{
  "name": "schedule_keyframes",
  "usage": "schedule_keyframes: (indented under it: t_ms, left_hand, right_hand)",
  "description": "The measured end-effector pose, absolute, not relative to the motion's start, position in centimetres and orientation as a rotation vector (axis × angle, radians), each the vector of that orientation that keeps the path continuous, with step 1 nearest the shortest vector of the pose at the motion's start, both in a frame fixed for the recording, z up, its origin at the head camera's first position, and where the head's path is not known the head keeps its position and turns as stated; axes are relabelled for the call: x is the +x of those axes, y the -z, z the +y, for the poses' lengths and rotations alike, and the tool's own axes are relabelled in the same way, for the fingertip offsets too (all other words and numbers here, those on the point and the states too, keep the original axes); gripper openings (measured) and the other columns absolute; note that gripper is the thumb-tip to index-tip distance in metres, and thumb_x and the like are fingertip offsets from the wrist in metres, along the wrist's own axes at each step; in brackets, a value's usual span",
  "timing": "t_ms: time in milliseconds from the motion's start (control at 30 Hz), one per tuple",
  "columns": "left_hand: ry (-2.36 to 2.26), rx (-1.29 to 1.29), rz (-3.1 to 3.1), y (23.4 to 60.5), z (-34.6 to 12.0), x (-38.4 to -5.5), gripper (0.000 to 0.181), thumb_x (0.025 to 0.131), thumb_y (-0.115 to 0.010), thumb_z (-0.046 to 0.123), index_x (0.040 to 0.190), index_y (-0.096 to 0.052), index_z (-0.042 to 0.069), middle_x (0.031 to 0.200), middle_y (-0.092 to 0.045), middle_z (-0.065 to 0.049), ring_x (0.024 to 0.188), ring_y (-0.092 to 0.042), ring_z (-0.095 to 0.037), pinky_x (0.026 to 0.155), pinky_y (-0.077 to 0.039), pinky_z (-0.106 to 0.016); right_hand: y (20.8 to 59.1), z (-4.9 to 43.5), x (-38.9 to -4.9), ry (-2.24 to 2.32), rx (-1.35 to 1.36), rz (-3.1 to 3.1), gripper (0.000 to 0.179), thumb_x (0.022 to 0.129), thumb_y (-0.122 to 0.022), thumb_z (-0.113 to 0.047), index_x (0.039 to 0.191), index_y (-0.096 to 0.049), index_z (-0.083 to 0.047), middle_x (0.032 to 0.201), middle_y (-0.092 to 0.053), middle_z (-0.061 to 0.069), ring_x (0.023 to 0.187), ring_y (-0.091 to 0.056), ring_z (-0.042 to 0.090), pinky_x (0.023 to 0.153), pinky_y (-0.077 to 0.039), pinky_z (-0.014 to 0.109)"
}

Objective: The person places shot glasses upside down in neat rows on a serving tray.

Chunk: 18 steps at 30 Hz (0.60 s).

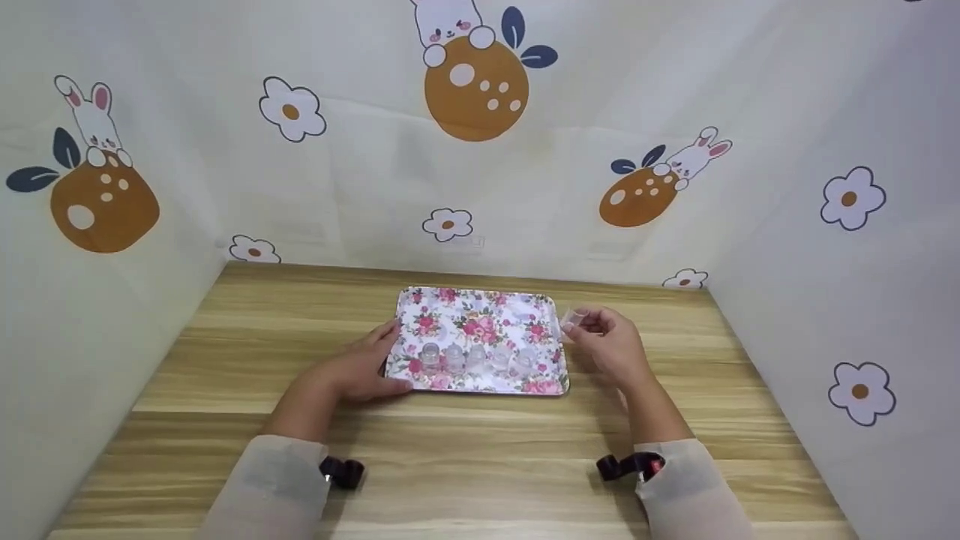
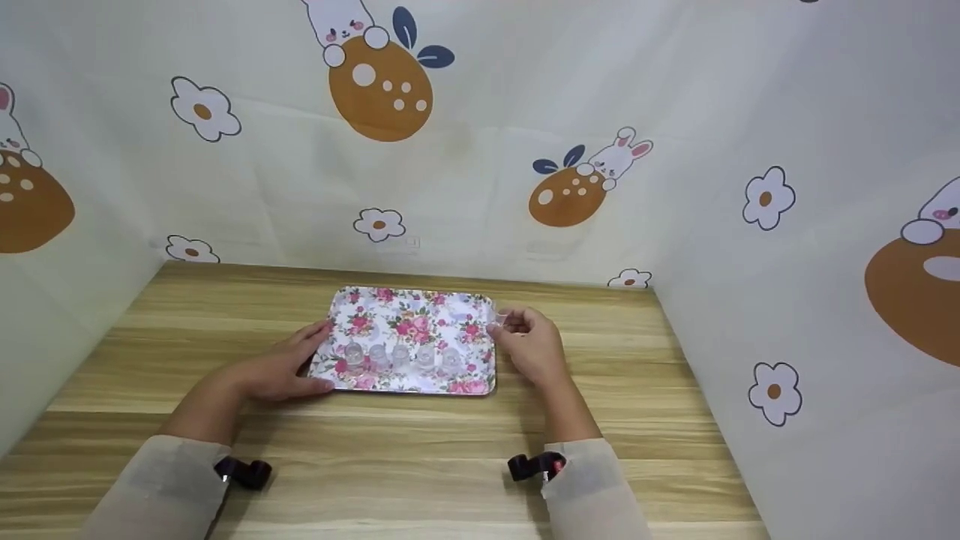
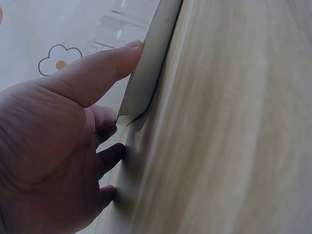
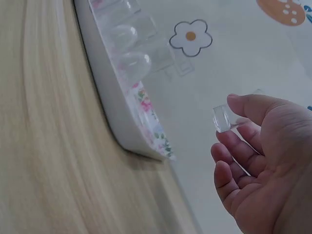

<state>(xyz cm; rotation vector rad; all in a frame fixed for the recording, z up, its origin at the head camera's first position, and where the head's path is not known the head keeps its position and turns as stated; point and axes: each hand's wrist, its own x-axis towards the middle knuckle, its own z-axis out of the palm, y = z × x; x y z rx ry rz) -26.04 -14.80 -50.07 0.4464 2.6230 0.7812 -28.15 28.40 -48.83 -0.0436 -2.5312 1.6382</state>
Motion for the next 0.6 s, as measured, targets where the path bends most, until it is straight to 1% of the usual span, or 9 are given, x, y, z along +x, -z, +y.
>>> schedule_keyframes:
  t_ms: [133, 267, 433, 600]
  left_hand:
    - [-0.778, 0.451, 2.621, 50.2, -14.8, -26.1, 0.114, 0.095, -0.075, 0.058, 0.174, -0.008, 0.011, 0.184, 0.0, -0.008, 0.166, -0.01, -0.05, 0.132, -0.017, -0.071]
    - [-0.785, 0.456, 2.622, 50.2, -14.8, -26.1, 0.112, 0.095, -0.075, 0.057, 0.173, -0.01, 0.01, 0.184, -0.001, -0.008, 0.166, -0.01, -0.05, 0.133, -0.017, -0.07]
    - [-0.766, 0.447, 2.626, 50.1, -14.8, -26.1, 0.113, 0.095, -0.075, 0.059, 0.174, -0.009, 0.011, 0.184, -0.001, -0.008, 0.166, -0.009, -0.05, 0.132, -0.015, -0.072]
    - [-0.793, 0.461, 2.615, 50.2, -14.8, -26.1, 0.112, 0.096, -0.075, 0.056, 0.173, -0.009, 0.009, 0.184, -0.002, -0.009, 0.166, -0.009, -0.05, 0.132, -0.016, -0.07]
  right_hand:
    - [47.4, 28.5, -27.1, -1.691, 0.011, -2.519, 0.037, 0.091, -0.086, -0.019, 0.122, -0.073, -0.003, 0.108, -0.075, 0.006, 0.101, -0.068, 0.018, 0.086, -0.059, 0.02]
    - [46.2, 28.5, -26.4, -1.788, 0.052, -2.459, 0.035, 0.092, -0.085, -0.018, 0.12, -0.071, -0.002, 0.108, -0.076, 0.003, 0.102, -0.071, 0.015, 0.088, -0.062, 0.021]
    - [45.9, 28.2, -26.3, -1.941, 0.108, -2.378, 0.028, 0.094, -0.081, -0.009, 0.117, -0.067, -0.001, 0.106, -0.079, 0.0, 0.1, -0.075, 0.013, 0.088, -0.065, 0.025]
    - [46.4, 27.9, -26.3, -2.035, 0.15, -2.295, 0.025, 0.095, -0.076, -0.001, 0.117, -0.066, 0.001, 0.104, -0.081, -0.002, 0.097, -0.076, 0.012, 0.083, -0.065, 0.026]
